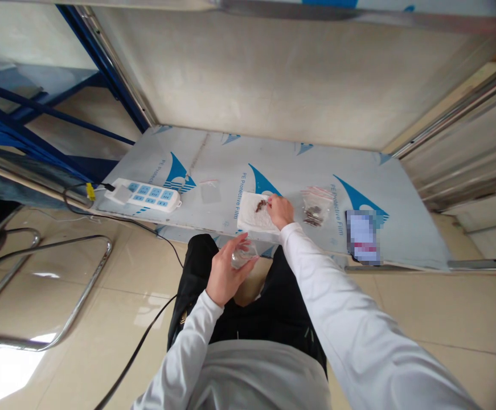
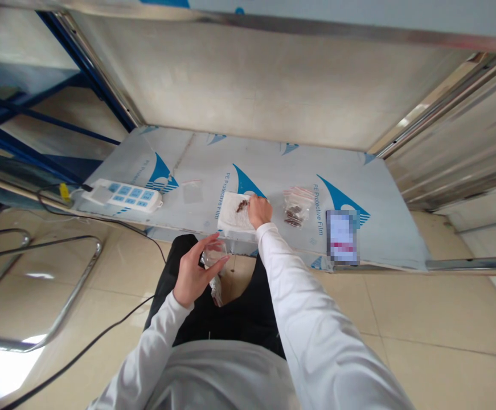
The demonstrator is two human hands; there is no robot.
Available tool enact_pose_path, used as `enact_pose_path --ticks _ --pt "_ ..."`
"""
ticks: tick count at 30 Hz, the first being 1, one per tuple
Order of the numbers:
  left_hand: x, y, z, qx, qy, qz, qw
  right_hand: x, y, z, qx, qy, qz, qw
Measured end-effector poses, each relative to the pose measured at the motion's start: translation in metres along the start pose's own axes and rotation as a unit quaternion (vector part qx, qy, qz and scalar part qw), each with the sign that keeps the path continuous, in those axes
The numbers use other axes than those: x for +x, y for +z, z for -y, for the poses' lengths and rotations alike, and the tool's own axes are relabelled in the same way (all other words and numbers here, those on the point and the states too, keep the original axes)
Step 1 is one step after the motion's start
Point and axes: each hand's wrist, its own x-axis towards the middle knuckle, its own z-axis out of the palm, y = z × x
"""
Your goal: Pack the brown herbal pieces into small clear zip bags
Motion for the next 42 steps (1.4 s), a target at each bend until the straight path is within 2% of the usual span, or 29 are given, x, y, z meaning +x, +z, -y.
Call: enact_pose_path --ticks 6,8,10,11,13,16,19,21,23,25,27,28,29,31,34,42 --pt "0.001 -0.003 0.004 0.006 -0.006 -0.010 1.000 -0.019 -0.020 0.000 0.062 -0.023 -0.049 0.997" --pt "0.001 -0.002 0.006 0.007 -0.007 -0.013 1.000 -0.036 -0.034 0.002 0.129 -0.057 -0.082 0.987" --pt "0.002 -0.001 0.007 0.007 -0.006 -0.018 1.000 -0.059 -0.052 0.007 0.219 -0.120 -0.098 0.963" --pt "0.002 0.000 0.006 0.006 -0.003 -0.020 1.000 -0.072 -0.061 0.011 0.257 -0.159 -0.089 0.949" --pt "0.003 0.002 0.005 0.005 0.006 -0.016 1.000 -0.097 -0.078 0.020 0.290 -0.227 -0.024 0.930" --pt "0.003 0.006 0.004 0.002 0.020 -0.005 1.000 -0.124 -0.095 0.032 0.265 -0.287 0.070 0.918" --pt "0.002 0.008 0.003 -0.005 0.030 0.001 1.000 -0.129 -0.098 0.036 0.192 -0.335 0.109 0.916" --pt "0.001 0.008 0.003 -0.002 0.034 -0.001 0.999 -0.123 -0.093 0.034 0.196 -0.351 0.127 0.907" --pt "0.000 0.006 0.003 0.005 0.031 -0.009 0.999 -0.109 -0.083 0.028 0.249 -0.317 0.121 0.907" --pt "-0.002 0.003 0.005 0.004 0.019 -0.018 1.000 -0.087 -0.067 0.019 0.280 -0.226 0.069 0.930" --pt "-0.004 0.001 0.006 0.002 0.005 -0.023 1.000 -0.061 -0.046 0.010 0.239 -0.111 0.001 0.965" --pt "-0.005 0.000 0.007 0.001 -0.001 -0.023 1.000 -0.048 -0.034 0.007 0.195 -0.059 -0.006 0.979" --pt "-0.006 -0.001 0.008 0.001 -0.005 -0.023 1.000 -0.036 -0.024 0.004 0.177 -0.037 -0.008 0.983" --pt "-0.008 -0.003 0.010 0.003 -0.010 -0.020 1.000 -0.018 -0.006 0.003 0.148 -0.008 -0.002 0.989" --pt "-0.011 -0.005 0.012 0.002 -0.014 -0.022 1.000 -0.007 0.009 0.009 0.122 0.016 0.009 0.992" --pt "-0.010 -0.008 0.018 0.000 -0.018 -0.033 0.999 -0.015 0.009 0.021 0.078 0.061 0.008 0.995"
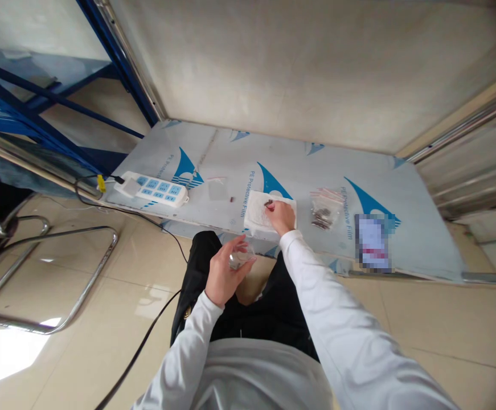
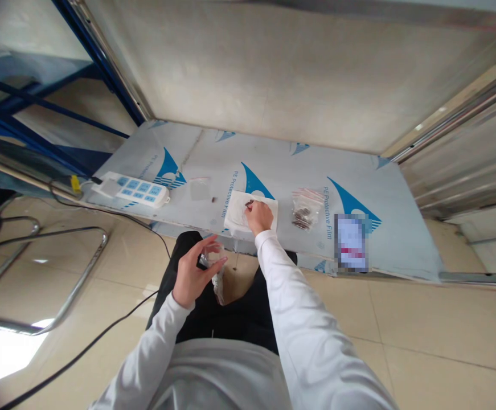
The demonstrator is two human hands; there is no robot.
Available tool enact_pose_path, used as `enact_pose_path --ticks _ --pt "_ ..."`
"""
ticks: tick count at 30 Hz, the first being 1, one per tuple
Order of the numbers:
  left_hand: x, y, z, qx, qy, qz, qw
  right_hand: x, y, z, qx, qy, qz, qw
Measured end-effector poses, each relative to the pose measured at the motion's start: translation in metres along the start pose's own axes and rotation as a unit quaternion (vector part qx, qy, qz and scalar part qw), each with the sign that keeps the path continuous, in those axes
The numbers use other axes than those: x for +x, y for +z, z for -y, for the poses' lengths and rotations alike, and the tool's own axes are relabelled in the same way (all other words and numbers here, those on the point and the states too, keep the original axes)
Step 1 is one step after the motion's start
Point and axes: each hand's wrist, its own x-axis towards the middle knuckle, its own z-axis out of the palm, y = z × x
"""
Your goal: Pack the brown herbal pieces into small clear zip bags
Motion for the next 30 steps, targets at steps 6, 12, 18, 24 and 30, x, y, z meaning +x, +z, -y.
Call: enact_pose_path --ticks 6,12,18,24,30 --pt "0.005 -0.001 0.006 -0.003 -0.012 -0.007 1.000 -0.011 -0.013 -0.008 0.047 -0.030 -0.016 0.998" --pt "0.012 -0.005 0.011 0.010 -0.023 -0.019 0.999 -0.072 -0.051 0.009 0.262 -0.194 0.066 0.943" --pt "0.012 -0.002 0.004 0.024 0.006 -0.006 1.000 -0.104 -0.069 0.034 0.132 -0.361 0.152 0.911" --pt "0.009 -0.002 0.005 0.041 0.018 -0.016 0.999 -0.099 -0.066 0.033 0.097 -0.407 0.171 0.892" --pt "0.005 -0.008 0.009 0.008 -0.006 -0.028 1.000 -0.076 -0.045 0.036 0.204 -0.283 0.088 0.933"
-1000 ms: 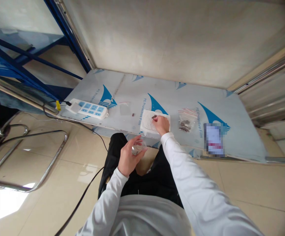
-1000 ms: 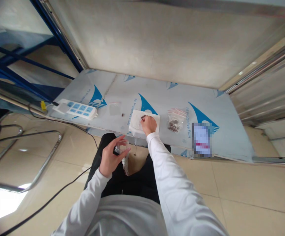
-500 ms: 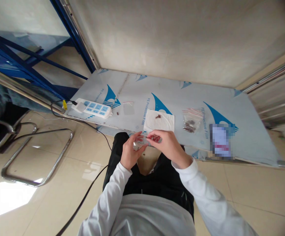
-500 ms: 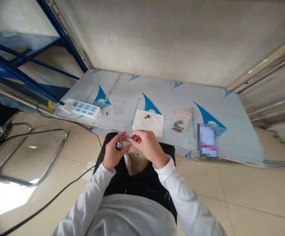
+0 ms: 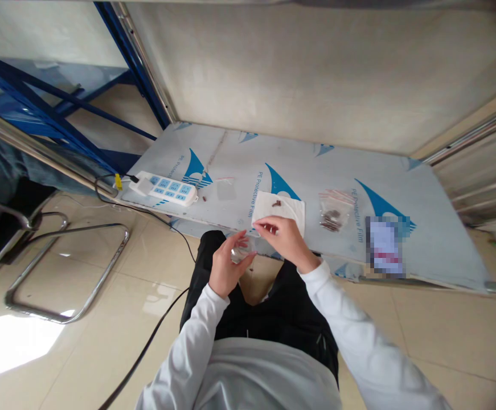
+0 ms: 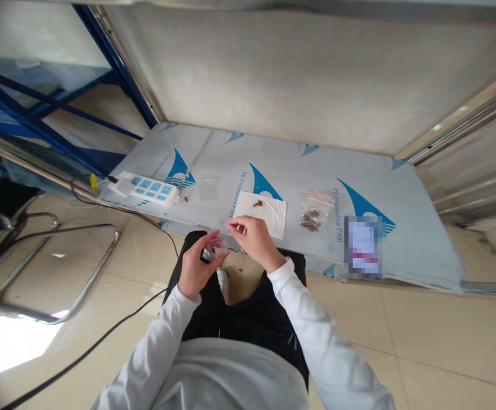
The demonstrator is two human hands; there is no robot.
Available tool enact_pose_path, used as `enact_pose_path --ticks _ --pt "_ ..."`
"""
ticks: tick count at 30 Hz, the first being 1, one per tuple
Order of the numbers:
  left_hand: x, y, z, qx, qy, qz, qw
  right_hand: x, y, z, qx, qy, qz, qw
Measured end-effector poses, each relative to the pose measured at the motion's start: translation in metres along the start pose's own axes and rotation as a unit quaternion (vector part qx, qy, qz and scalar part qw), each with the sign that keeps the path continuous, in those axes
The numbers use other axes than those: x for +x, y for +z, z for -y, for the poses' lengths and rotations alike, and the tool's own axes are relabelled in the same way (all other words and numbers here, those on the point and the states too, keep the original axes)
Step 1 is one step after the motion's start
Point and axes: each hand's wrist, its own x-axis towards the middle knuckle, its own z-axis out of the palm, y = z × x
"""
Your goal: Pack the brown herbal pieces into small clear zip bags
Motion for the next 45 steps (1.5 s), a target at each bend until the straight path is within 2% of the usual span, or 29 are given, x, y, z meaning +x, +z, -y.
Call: enact_pose_path --ticks 2,7,10,14,19,22,24,27,29,32,34,37,40,42,45 --pt "-0.005 -0.003 0.002 -0.005 -0.019 -0.002 1.000 0.028 0.022 -0.005 -0.044 0.053 -0.041 0.997" --pt "-0.024 -0.019 0.000 0.008 -0.061 -0.008 0.998 0.106 0.103 0.000 -0.084 0.055 0.022 0.995" --pt "-0.032 -0.032 -0.003 0.034 -0.064 -0.014 0.997 0.128 0.138 0.006 -0.102 0.067 0.038 0.992" --pt "-0.031 -0.045 -0.005 0.047 -0.067 -0.031 0.996 0.136 0.161 0.009 -0.113 0.078 0.040 0.990" --pt "-0.023 -0.052 -0.003 0.059 -0.074 -0.039 0.995 0.140 0.168 0.018 -0.103 0.097 0.033 0.989" --pt "-0.017 -0.052 -0.001 0.053 -0.080 -0.043 0.994 0.133 0.150 0.022 -0.078 0.089 0.017 0.993" --pt "-0.013 -0.047 0.002 0.039 -0.086 -0.047 0.994 0.117 0.122 0.024 -0.057 0.074 0.006 0.996" --pt "-0.004 -0.033 0.003 0.020 -0.070 -0.044 0.996 0.072 0.063 0.028 -0.010 0.028 -0.011 1.000" --pt "0.002 -0.020 0.000 0.021 -0.045 -0.036 0.998 0.036 0.025 0.032 0.061 -0.044 -0.032 0.997" --pt "0.008 0.000 -0.009 0.031 -0.005 -0.021 0.999 -0.007 -0.013 0.036 0.033 -0.079 0.016 0.996" --pt "0.011 0.013 -0.017 0.032 0.018 -0.003 0.999 -0.023 -0.025 0.036 -0.031 -0.063 0.045 0.997" --pt "0.012 0.026 -0.028 0.024 0.045 0.018 0.999 -0.031 -0.035 0.034 -0.103 -0.036 0.055 0.993" --pt "0.012 0.030 -0.033 0.015 0.051 0.022 0.998 -0.035 -0.046 0.027 -0.073 -0.050 0.043 0.995" --pt "0.013 0.031 -0.034 0.003 0.044 0.023 0.999 -0.035 -0.053 0.013 -0.030 -0.040 -0.007 0.999" --pt "0.015 0.030 -0.035 -0.019 0.035 0.025 0.999 -0.023 -0.057 -0.024 -0.042 0.035 -0.131 0.990"
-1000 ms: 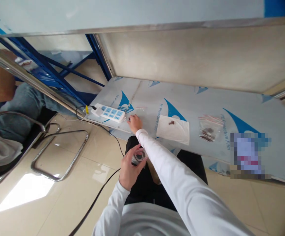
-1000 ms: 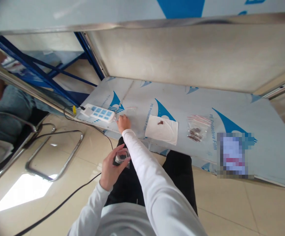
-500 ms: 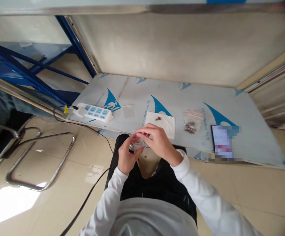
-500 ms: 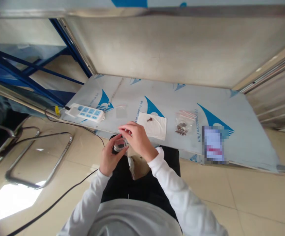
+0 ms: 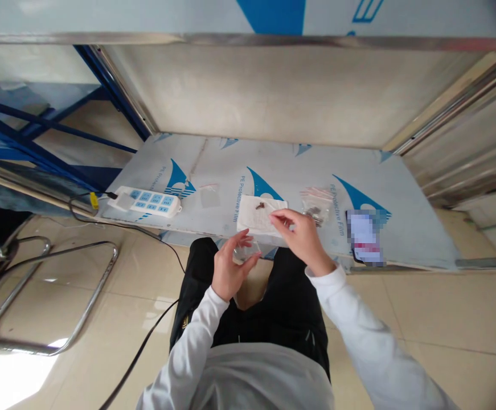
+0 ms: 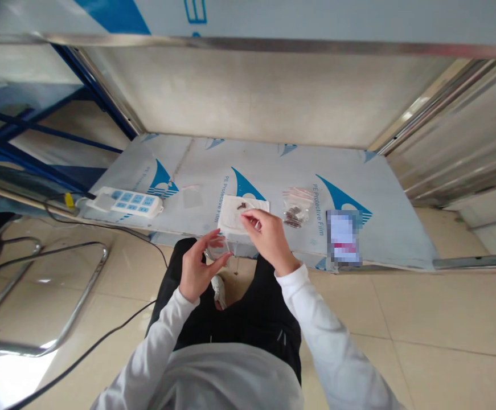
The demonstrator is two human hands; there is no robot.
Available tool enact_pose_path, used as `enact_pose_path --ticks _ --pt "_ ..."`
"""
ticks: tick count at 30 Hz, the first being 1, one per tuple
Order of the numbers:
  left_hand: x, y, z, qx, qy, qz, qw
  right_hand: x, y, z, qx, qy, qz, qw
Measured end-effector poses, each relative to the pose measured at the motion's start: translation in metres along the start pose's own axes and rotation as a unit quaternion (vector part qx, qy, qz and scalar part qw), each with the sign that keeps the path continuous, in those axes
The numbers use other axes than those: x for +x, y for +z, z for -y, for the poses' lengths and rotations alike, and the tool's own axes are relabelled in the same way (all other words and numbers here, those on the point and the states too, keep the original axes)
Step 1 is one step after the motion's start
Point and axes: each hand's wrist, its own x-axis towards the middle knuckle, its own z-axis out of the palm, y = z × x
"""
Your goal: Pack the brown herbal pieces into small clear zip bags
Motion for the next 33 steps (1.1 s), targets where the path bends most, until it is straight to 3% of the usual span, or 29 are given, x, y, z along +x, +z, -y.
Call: enact_pose_path --ticks 2,6,10,16,20,23,24,27,30,33 --pt "0.000 -0.001 -0.001 -0.006 -0.003 0.000 1.000 0.018 0.012 -0.028 -0.072 0.055 -0.019 0.996" --pt "-0.002 -0.007 -0.002 0.006 -0.008 0.009 1.000 0.053 0.045 -0.067 -0.148 0.078 0.049 0.985" --pt "-0.007 -0.014 0.002 0.020 -0.016 0.013 1.000 0.067 0.064 -0.078 -0.168 0.078 0.087 0.979" --pt "-0.009 -0.016 0.012 0.019 -0.027 0.007 0.999 0.070 0.065 -0.082 -0.173 0.084 0.092 0.977" --pt "-0.006 -0.017 0.013 0.018 -0.029 0.002 0.999 0.057 0.050 -0.062 -0.158 0.085 0.053 0.982" --pt "-0.003 -0.016 0.011 0.013 -0.023 -0.003 1.000 0.023 0.034 -0.025 -0.112 0.062 0.012 0.992" --pt "-0.002 -0.015 0.010 0.009 -0.018 -0.003 1.000 0.008 0.029 -0.011 -0.051 0.033 -0.007 0.998" --pt "-0.001 -0.010 0.005 0.006 0.003 0.004 1.000 -0.030 0.016 0.026 0.042 -0.051 0.033 0.997" --pt "-0.002 -0.006 0.000 0.013 0.020 0.018 1.000 -0.048 0.009 0.043 -0.015 -0.081 0.082 0.993" --pt "-0.003 -0.003 -0.005 0.008 0.031 0.023 0.999 -0.051 0.001 0.042 -0.054 -0.078 0.116 0.989"
